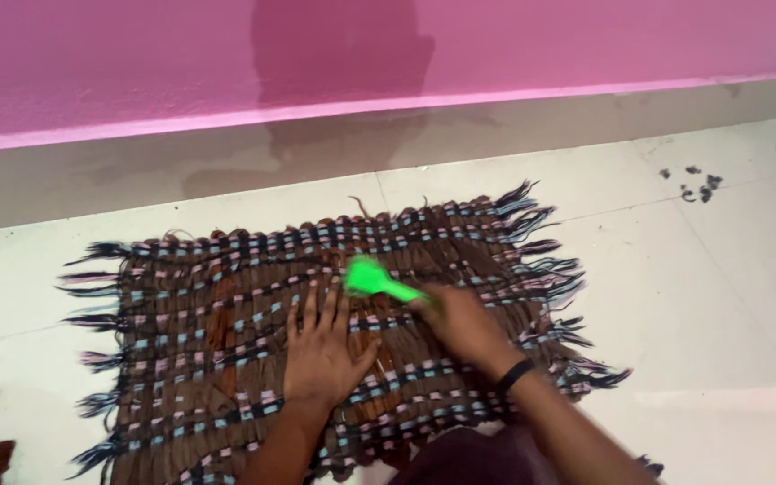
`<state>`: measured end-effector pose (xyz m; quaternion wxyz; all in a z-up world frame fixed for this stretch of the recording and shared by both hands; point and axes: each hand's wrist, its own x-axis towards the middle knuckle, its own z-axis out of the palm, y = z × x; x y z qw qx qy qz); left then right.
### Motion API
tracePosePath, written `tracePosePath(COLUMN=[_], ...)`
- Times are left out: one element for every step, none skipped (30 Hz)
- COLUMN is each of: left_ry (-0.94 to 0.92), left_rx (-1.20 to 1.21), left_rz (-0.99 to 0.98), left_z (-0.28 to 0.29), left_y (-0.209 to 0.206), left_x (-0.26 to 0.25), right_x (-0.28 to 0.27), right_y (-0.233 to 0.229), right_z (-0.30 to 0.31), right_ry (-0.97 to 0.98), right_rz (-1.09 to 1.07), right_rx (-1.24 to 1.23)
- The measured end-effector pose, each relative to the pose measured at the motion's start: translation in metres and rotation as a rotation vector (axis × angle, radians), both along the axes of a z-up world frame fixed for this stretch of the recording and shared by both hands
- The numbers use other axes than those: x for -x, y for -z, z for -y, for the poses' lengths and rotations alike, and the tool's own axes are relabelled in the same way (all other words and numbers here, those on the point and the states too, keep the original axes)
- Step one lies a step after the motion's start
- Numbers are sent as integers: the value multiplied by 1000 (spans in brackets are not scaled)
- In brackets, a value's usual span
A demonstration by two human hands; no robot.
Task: The person uses a green brush to sweep the surface of a woven mat on the floor, picking off debris by hand and occasionally turning the mat over.
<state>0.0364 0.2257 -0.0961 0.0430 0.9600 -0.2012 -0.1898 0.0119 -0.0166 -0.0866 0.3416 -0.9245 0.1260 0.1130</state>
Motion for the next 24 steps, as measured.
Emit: tracePosePath(left_ry=[-5, -9, -18, -15, -16, -16, -19, -22, -22, -18, -14, -10, -11, -13, -11, -11, -8, -6, -11, -17, -23, -19, -22, -25], left_rx=[46, 91, 137, 124, 111, 98, 91, 84, 75, 65, 51, 37, 47, 57, 70, 66, 59, 53, 48, 43, 41, 42, 42, 41], left_rz=[34, 67, 96, 82, 71, 60, 52, 45, 44, 35, 26, 18, 36, 54, 69, 55, 39, 23, 16, 9, -3, -6, -10, -13], left_z=[1, 1, 1, 1, 0, -1, -1, -1, -1, 1, 0, 0, 0, 0, 1, 1, 0, -1, -1, -1, 0, 1, 0, 0], left_y=[1, 2, 3, 4, 6, 8, 8, 7, 5, 4, 3, 3, 3, 4, 5, 6, 6, 6, 6, 5, 6, 6, 6, 5], left_x=[-1, -1, -1, 0, 0, 1, 3, 5, 4, 3, 3, 3, 3, 2, 2, 1, 2, 2, 0, 0, 1, 1, 2, 4], right_x=[-5, 2, 5, 18, 33, 36, 45, 53, 53, 46, 36, 27, 20, 14, 10, 4, 1, -1, 1, 2, 19, 34, 57, 77], right_y=[7, 10, 11, 9, 7, 13, 8, -3, -9, -9, -12, -15, -14, -13, -12, -6, 5, 13, 14, 18, 15, 15, 8, 5], right_z=[23, 61, 98, 130, 153, 154, 155, 152, 134, 105, 77, 50, 21, 0, -6, -8, -5, 19, 62, 102, 147, 181, 209, 223], right_ry=[-29, 28, 135, 237, 328, 337, 352, 365, 390, 413, 329, 244, 201, 158, 46, -67, -178, -68, 41, -18, 210, 253, 225, 309], right_rz=[59, 63, 41, 75, 101, 138, 173, 208, 205, 203, 223, 244, 134, 24, 56, 86, 115, 56, 3, 223, -4, 86, 103, 61], right_rx=[37, 128, 56, -2, -110, -4, 107, 218, 196, 173, 159, 145, 93, 41, 79, 118, 155, 120, 87, 143, 157, 213, 292, 361])
